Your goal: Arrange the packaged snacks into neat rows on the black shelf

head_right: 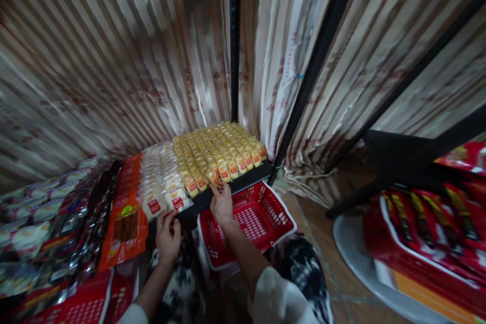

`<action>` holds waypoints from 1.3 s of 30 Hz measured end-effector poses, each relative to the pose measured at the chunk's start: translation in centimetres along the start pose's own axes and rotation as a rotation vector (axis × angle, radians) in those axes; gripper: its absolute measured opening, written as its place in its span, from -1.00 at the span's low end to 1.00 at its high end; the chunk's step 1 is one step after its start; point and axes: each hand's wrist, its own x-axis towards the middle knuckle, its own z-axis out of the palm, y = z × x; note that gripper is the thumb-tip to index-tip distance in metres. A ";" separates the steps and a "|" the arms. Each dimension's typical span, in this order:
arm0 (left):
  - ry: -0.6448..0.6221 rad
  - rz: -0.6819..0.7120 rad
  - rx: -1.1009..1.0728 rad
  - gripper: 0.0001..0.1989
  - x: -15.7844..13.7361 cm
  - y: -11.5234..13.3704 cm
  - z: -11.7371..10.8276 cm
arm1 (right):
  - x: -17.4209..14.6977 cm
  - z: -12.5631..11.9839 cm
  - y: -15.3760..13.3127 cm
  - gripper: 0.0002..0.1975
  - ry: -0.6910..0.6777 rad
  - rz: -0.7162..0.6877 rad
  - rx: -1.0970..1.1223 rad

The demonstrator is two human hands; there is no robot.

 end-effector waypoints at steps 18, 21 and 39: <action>-0.132 0.349 -0.079 -0.66 7.5 8.2 4.7 | 0.9 -2.4 -0.9 -0.52 -0.172 0.032 -0.034; -0.246 0.347 -0.052 -0.71 9.1 9.5 6.6 | 0.9 -2.4 -0.8 -0.58 -0.176 0.038 -0.019; -0.378 0.261 -0.013 -0.80 12.3 9.0 9.3 | 2.1 -3.3 3.0 -0.54 0.077 0.077 0.070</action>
